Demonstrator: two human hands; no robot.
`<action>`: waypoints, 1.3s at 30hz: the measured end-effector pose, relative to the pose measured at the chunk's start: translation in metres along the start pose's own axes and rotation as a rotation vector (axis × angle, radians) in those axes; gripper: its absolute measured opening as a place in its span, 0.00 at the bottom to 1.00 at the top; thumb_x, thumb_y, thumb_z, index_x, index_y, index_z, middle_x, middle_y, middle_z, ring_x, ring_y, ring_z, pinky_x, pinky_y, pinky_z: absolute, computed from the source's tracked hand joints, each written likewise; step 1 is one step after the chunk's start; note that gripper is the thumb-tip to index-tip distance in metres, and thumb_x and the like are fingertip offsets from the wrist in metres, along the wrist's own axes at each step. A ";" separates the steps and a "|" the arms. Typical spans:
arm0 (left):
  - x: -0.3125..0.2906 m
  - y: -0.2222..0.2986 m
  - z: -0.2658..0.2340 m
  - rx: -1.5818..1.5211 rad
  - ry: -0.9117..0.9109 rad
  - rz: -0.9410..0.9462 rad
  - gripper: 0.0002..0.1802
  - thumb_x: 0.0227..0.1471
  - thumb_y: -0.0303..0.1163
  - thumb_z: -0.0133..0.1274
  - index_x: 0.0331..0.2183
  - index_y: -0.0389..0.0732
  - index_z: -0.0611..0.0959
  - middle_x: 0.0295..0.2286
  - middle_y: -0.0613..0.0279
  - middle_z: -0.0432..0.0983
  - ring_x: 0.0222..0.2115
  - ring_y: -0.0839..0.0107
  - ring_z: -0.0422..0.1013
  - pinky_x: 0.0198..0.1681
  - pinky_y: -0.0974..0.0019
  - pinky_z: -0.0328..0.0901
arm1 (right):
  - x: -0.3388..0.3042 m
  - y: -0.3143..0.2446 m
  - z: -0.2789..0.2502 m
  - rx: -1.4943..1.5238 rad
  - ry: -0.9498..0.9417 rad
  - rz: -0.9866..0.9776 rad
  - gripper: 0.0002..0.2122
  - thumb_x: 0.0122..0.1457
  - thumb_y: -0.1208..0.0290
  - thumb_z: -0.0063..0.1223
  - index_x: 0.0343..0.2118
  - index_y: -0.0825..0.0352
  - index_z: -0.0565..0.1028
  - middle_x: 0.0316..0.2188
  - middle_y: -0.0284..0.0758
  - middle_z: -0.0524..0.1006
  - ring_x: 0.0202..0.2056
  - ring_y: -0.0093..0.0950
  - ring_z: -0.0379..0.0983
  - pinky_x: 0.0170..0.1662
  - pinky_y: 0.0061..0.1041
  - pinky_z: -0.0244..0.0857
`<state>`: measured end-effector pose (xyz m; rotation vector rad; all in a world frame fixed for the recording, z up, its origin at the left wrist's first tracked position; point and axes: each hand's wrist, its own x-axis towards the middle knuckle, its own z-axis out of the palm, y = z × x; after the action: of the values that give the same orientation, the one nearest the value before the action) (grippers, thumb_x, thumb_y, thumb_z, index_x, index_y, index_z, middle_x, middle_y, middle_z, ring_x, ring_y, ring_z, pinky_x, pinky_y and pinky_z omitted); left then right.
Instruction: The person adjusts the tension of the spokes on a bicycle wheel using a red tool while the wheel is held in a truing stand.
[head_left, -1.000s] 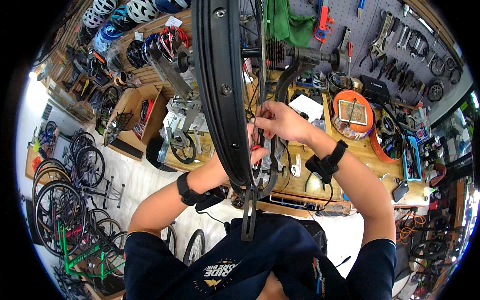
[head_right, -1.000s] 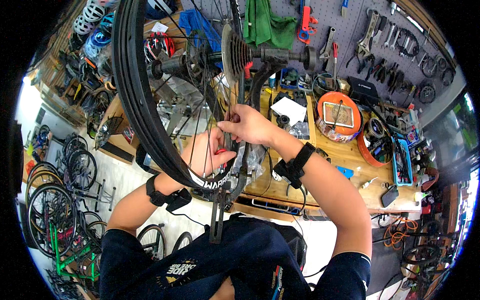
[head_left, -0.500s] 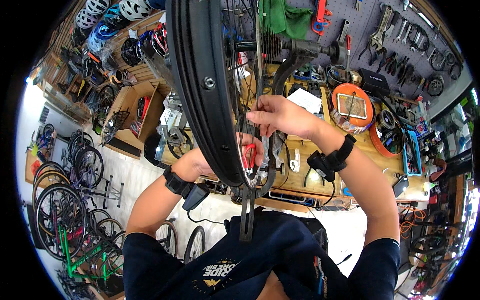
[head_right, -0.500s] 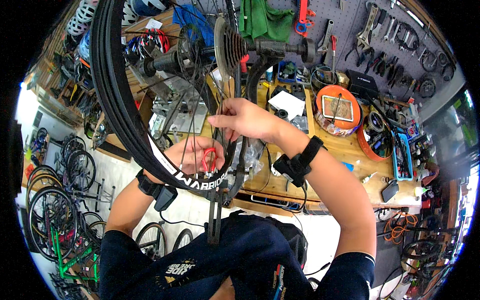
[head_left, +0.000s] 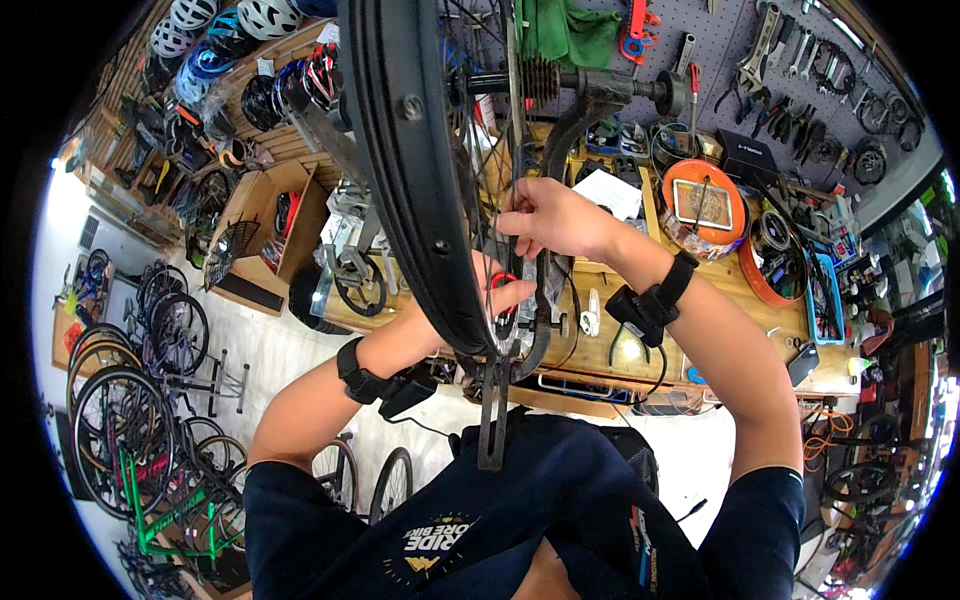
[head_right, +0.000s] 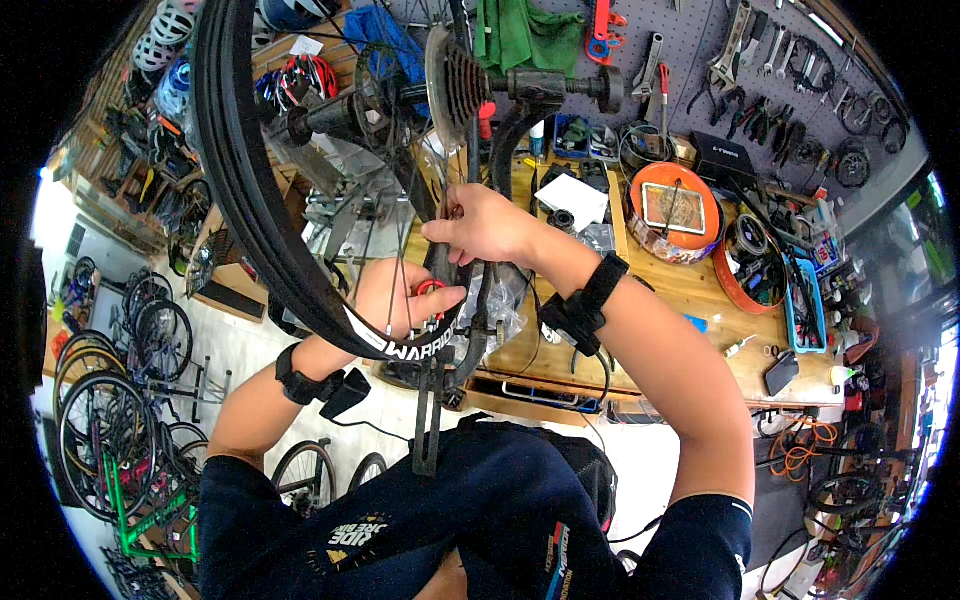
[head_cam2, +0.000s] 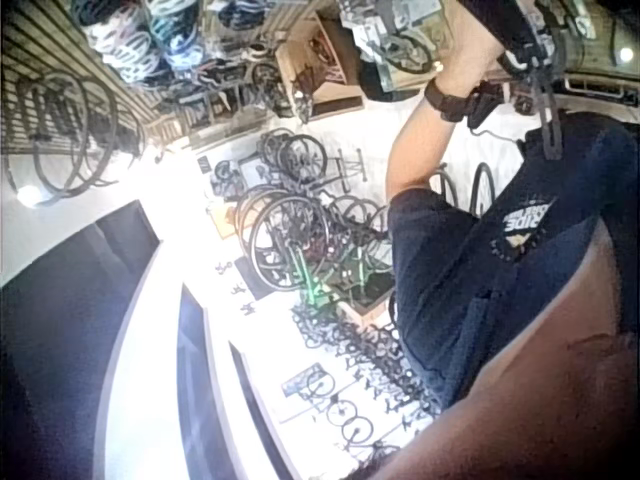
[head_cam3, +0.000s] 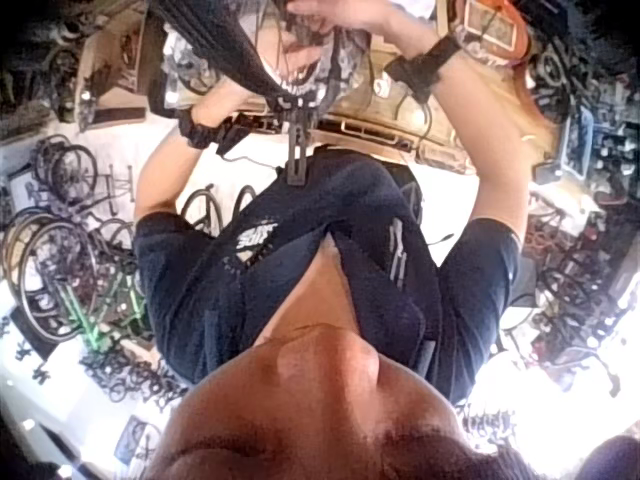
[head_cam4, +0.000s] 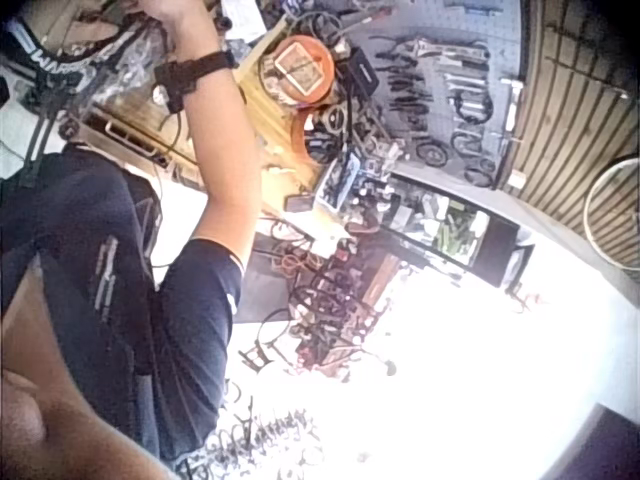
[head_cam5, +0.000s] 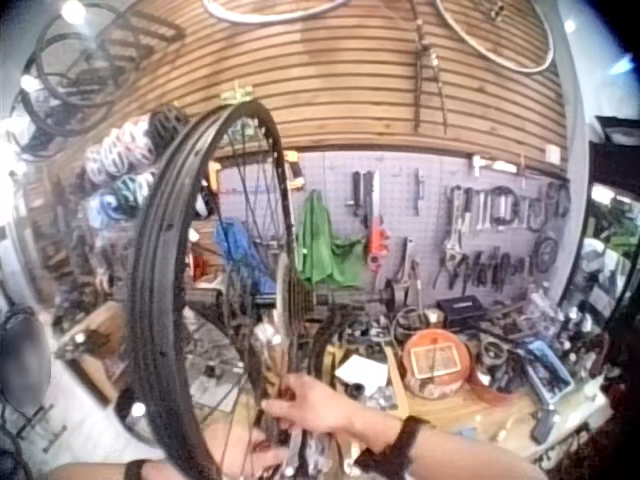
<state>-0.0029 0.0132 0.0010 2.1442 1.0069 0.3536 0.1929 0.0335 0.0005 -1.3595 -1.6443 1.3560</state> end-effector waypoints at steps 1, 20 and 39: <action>-0.001 0.000 0.004 0.063 0.060 0.017 0.29 0.48 0.52 0.60 0.15 0.34 0.79 0.08 0.61 0.64 0.11 0.72 0.59 0.18 0.64 0.58 | 0.000 0.001 0.000 -0.016 0.010 -0.002 0.14 0.61 0.65 0.54 0.35 0.74 0.70 0.27 0.35 0.73 0.24 0.23 0.74 0.27 0.22 0.71; -0.003 -0.030 -0.015 -1.122 -0.491 0.068 0.21 0.49 0.38 0.61 0.41 0.34 0.76 0.37 0.54 0.77 0.38 0.71 0.72 0.44 0.71 0.67 | -0.014 -0.012 -0.002 0.150 -0.076 -0.020 0.24 0.58 0.49 0.55 0.34 0.72 0.70 0.23 0.36 0.74 0.23 0.24 0.74 0.28 0.23 0.72; 0.001 -0.015 0.013 0.211 0.119 0.164 0.25 0.50 0.51 0.58 0.17 0.37 0.82 0.11 0.62 0.70 0.13 0.75 0.65 0.19 0.65 0.60 | 0.001 0.009 -0.003 -0.011 -0.044 -0.034 0.17 0.61 0.60 0.54 0.39 0.72 0.71 0.29 0.33 0.72 0.27 0.22 0.73 0.30 0.21 0.70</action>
<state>-0.0038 0.0139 -0.0194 2.4288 0.9736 0.4765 0.1984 0.0352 -0.0071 -1.3108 -1.6983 1.3683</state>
